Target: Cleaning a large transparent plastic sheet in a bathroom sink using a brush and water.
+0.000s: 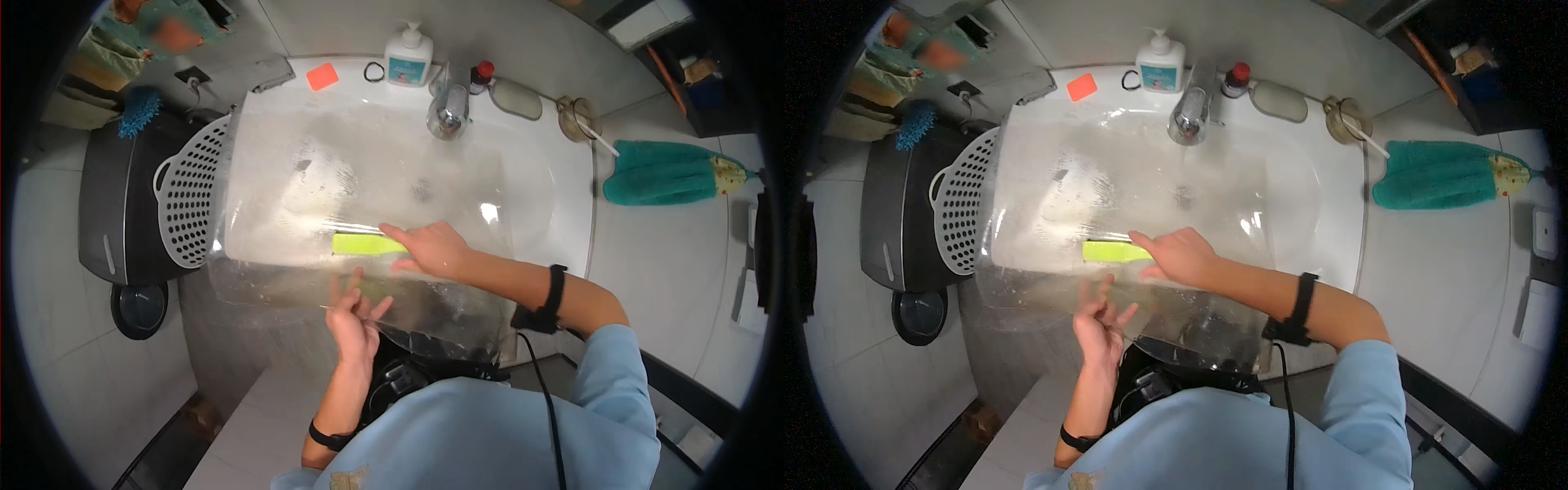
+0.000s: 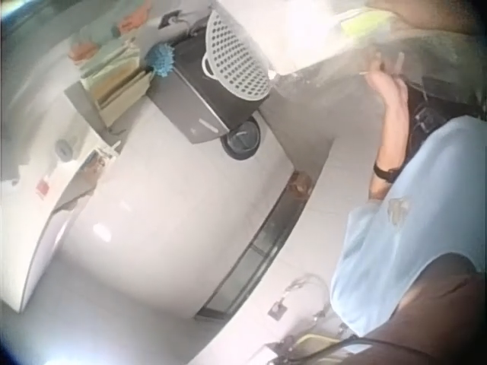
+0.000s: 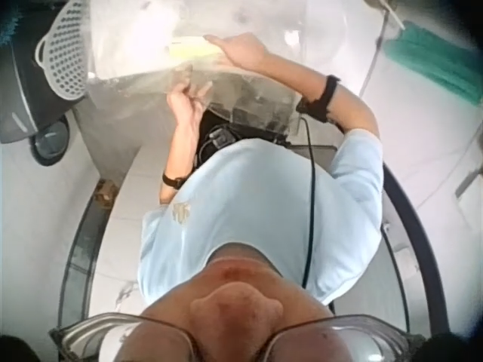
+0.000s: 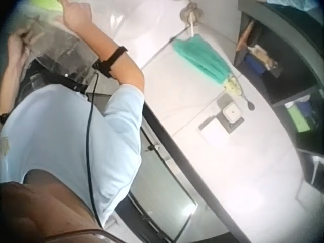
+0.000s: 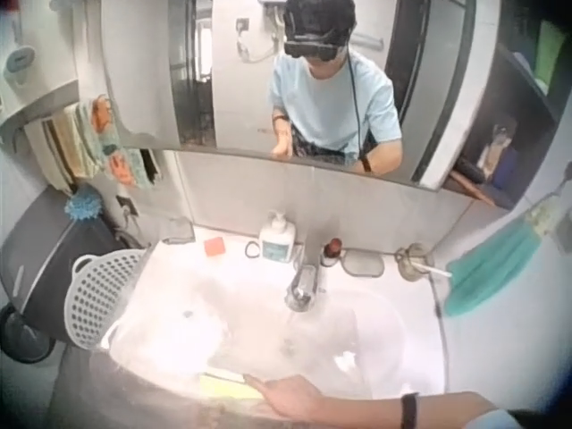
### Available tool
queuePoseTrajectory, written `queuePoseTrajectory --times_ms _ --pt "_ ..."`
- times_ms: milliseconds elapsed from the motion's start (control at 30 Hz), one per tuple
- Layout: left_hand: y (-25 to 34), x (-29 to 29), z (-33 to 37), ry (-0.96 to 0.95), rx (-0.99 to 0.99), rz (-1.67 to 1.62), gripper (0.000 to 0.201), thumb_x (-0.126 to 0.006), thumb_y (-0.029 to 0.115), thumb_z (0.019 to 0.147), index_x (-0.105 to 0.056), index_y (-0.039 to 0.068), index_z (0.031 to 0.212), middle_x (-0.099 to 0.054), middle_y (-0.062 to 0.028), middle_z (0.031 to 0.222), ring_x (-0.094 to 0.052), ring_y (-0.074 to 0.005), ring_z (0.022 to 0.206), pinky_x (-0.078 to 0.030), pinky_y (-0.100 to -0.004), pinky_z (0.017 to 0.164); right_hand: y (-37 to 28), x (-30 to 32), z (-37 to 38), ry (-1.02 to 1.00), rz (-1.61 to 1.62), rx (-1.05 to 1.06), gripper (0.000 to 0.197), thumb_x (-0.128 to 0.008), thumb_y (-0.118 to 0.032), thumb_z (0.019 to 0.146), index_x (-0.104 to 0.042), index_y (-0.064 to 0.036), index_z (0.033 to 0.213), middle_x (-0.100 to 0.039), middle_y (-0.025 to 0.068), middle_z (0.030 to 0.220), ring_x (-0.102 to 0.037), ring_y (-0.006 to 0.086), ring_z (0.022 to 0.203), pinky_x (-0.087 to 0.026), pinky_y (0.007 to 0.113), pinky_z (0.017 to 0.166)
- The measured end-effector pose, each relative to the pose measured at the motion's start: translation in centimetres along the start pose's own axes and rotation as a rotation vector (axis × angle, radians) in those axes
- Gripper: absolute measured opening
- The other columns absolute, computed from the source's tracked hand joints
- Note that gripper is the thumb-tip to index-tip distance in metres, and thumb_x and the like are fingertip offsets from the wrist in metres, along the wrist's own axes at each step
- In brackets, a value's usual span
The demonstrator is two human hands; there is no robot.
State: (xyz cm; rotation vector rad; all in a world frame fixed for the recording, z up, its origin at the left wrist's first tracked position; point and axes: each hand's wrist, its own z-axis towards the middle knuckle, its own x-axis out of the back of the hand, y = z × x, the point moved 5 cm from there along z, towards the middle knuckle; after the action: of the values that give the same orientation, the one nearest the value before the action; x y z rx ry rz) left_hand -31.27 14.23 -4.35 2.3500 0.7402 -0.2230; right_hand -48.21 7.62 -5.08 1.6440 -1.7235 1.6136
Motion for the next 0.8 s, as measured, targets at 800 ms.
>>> queuePoseTrajectory --times_ms 800 --pt "1.6 -2.7 0.1 -0.019 -0.226 -0.016 0.082 -0.042 0.002 0.08 0.0 0.011 0.15 -0.031 -0.0221 0.146 -0.032 -0.0053 0.05 -0.055 -0.0441 0.081 9.9 -8.5 2.0 -0.084 0.216 0.0 0.046 -0.042 -0.029 0.096 -0.038 -0.0115 0.139 -0.064 0.0202 0.093 -0.062 0.0382 0.08 -0.048 0.048 0.074"
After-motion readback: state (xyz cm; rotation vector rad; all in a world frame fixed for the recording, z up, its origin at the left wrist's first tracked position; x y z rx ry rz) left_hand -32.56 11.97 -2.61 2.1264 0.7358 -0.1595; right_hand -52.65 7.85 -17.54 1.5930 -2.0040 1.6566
